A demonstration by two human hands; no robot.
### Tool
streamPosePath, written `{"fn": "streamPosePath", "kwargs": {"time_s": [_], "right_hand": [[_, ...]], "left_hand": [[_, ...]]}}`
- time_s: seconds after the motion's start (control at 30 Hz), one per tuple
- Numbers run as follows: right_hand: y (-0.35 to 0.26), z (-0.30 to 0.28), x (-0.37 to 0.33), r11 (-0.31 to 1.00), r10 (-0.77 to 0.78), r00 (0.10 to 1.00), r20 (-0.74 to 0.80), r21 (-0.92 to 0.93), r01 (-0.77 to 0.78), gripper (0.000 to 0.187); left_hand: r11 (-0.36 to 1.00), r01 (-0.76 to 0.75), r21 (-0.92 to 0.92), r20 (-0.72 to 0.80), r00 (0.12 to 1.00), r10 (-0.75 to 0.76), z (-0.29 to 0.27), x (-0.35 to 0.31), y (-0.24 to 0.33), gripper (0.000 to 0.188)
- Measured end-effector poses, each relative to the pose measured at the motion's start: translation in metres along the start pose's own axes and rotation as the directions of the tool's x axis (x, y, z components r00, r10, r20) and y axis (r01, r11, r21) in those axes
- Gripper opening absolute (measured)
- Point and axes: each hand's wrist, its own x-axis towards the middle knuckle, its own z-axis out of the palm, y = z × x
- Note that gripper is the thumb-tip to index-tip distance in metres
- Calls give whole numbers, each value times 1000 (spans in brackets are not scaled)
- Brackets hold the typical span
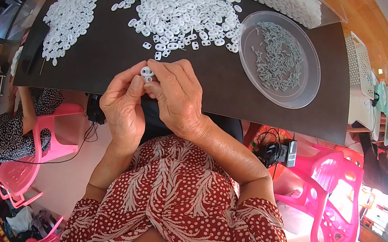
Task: Assembling small plastic curtain rollers by manually inserting metal pins into the clips.
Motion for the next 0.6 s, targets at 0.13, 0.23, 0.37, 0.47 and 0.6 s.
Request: {"fn": "streamPosePath", "kwargs": {"time_s": [0.13, 0.23, 0.37, 0.47, 0.6], "right_hand": [[-1, 2, -2, 1000, -27, 999, -21, -2, 27, 40], [-1, 3, -5, 1000, -14, 999, -30, 11, 14, 40], [-2, 5, -5, 1000, -6, 1000, -23, 22, 6, 39], [-5, 5, -4, 999, 2, 1000, -18, 45, -1, 39], [-8, 2, -4, 996, 41, 999, -6, 82, -41, 35]], "left_hand": [[998, -59, 36, 19, 998, 58, -2, -2, -3, 24], [996, -80, 47, 9, 997, 80, -2, -3, -6, 24], [996, -83, 28, -13, 996, 83, 0, -5, -5, 24], [996, -83, 35, -14, 996, 84, 0, -7, -3, 24], [993, -108, 50, -24, 994, 109, 2, -9, -1, 23]]}}
